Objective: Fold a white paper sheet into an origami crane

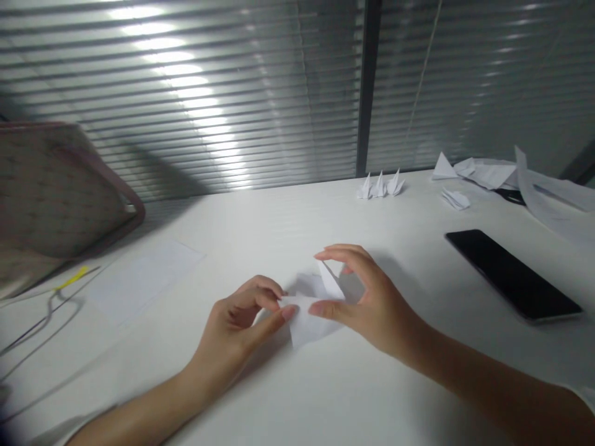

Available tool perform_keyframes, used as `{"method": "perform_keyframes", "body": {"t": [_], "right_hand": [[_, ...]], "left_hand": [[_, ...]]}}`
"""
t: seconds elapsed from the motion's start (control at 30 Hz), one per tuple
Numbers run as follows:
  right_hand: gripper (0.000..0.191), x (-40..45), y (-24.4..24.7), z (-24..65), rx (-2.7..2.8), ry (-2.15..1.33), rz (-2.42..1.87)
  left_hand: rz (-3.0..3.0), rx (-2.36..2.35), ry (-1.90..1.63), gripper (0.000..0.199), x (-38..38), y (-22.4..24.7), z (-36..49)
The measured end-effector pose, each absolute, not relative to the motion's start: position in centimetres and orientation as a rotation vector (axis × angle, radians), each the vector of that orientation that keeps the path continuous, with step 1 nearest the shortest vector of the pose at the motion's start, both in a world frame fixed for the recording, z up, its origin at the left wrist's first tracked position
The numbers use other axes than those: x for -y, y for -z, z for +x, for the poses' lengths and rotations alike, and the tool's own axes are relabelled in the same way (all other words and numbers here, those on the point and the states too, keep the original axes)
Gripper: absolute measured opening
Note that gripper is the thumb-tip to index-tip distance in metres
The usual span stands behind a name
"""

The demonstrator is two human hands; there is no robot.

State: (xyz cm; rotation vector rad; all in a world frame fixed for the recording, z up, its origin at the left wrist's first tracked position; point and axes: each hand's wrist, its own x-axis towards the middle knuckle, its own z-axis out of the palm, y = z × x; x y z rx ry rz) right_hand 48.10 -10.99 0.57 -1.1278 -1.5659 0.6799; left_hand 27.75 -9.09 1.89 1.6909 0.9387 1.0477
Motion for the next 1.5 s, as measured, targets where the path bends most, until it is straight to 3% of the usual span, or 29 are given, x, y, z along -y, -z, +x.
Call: {"method": "perform_keyframes", "body": {"t": [0.07, 0.23, 0.47, 0.67, 1.07, 1.5], "right_hand": [[0.05, 10.8, 0.0, 48.2, 1.462, -0.855, -1.206], [0.029, 10.6, 0.5, 47.6, 1.367, -1.015, -1.296], [0.018, 10.4, 0.1, 47.4, 1.186, -1.238, -1.236], [0.015, 10.9, -0.1, 47.1, 1.28, -1.168, -1.263], [0.013, 11.5, -0.6, 46.9, 1.54, -0.942, -1.24], [0.012, 11.1, 0.0, 47.1, 1.593, -0.904, -1.254]], "left_hand": [[1.698, -0.966, -1.104, 0.016, 8.8, -1.8, 27.5], [1.676, -0.982, -1.139, 0.012, 8.3, -1.4, 27.4], [1.616, -1.071, -1.173, 0.008, 8.0, -1.1, 27.8], [1.365, -0.968, -1.021, 0.042, 8.2, -1.5, 28.2], [1.465, -0.982, -0.88, 0.007, 8.5, -1.9, 28.1], [1.516, -0.935, -0.902, 0.014, 8.5, -2.0, 27.8]]}}
